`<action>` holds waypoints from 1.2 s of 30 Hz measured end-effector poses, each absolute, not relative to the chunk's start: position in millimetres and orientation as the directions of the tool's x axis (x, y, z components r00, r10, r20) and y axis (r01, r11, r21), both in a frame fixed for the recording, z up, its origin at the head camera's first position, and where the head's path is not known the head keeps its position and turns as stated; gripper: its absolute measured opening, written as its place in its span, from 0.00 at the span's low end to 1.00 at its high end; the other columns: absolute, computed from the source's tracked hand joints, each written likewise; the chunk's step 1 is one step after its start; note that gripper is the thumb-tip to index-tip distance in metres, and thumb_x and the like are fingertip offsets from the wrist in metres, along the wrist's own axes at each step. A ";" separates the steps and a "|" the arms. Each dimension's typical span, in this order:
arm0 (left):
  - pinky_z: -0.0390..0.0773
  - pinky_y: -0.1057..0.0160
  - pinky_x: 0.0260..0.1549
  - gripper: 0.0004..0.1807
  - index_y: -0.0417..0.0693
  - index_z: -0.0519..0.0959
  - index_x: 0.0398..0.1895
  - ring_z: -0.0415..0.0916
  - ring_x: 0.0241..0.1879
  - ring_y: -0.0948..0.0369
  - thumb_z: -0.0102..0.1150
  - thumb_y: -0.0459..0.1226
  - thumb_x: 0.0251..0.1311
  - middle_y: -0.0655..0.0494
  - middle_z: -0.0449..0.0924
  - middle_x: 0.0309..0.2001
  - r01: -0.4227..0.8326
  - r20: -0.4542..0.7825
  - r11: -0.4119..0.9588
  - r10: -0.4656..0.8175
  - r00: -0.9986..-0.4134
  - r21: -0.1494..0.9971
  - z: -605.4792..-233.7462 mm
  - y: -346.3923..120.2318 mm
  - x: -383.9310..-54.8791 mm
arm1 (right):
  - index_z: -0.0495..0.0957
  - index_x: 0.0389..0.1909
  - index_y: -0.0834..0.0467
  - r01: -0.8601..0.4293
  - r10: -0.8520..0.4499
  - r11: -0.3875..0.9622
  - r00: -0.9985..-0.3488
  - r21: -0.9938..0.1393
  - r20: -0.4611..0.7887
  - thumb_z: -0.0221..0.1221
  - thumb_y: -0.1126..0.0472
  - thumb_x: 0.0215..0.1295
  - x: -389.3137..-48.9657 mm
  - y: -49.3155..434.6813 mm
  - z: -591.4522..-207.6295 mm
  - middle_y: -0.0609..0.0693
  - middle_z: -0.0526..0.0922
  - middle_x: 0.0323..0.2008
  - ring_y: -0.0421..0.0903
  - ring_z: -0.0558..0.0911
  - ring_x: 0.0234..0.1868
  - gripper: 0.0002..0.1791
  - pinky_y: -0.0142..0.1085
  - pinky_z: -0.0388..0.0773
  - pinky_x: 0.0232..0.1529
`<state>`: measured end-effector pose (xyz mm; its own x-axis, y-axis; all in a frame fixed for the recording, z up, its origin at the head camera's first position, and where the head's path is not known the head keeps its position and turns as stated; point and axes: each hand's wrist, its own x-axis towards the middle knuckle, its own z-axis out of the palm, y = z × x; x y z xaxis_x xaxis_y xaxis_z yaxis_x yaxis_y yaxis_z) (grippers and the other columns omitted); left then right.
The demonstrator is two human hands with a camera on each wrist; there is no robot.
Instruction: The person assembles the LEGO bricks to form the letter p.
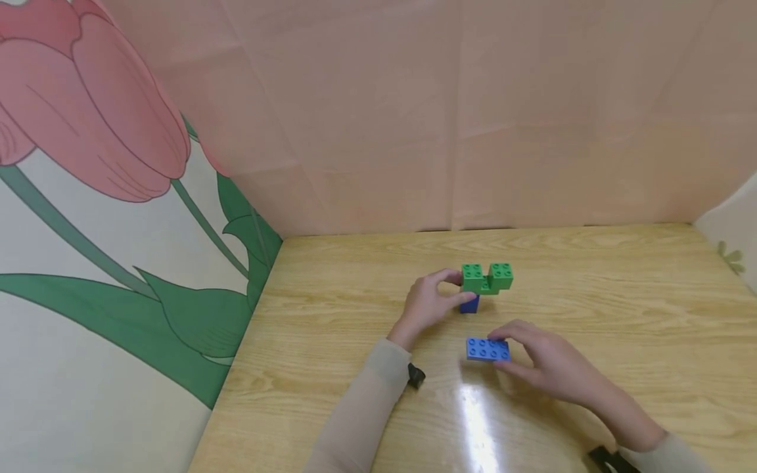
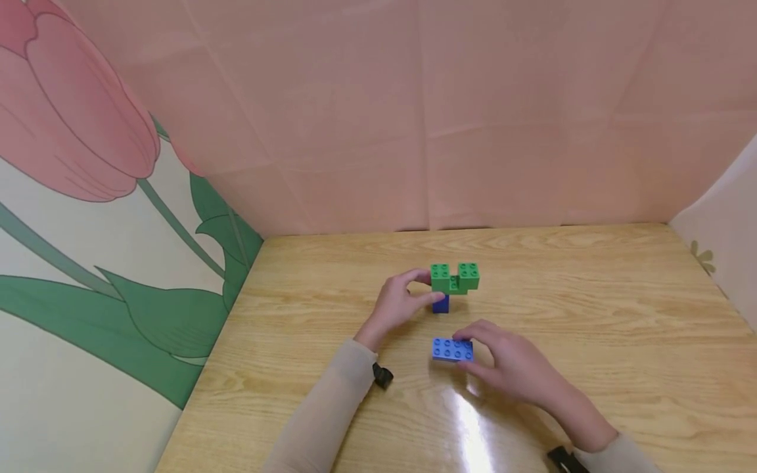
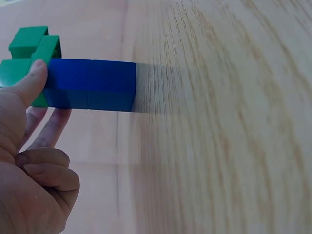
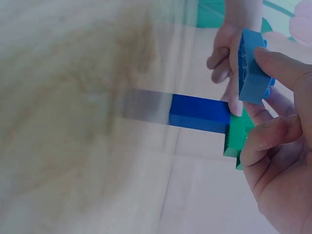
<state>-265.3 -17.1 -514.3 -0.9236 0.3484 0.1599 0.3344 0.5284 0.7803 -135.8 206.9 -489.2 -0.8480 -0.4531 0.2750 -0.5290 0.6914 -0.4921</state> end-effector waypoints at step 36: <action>0.73 0.57 0.54 0.24 0.70 0.80 0.49 0.74 0.53 0.70 0.62 0.65 0.50 0.79 0.79 0.45 0.375 0.197 0.544 0.358 -0.913 0.751 -518.0 -17.1 -268.4 | 0.79 0.54 0.52 -0.593 -0.332 0.657 -0.782 -0.466 0.527 0.71 0.60 0.56 -208.9 209.0 -438.1 0.46 0.79 0.52 0.36 0.62 0.16 0.23 0.29 0.60 0.14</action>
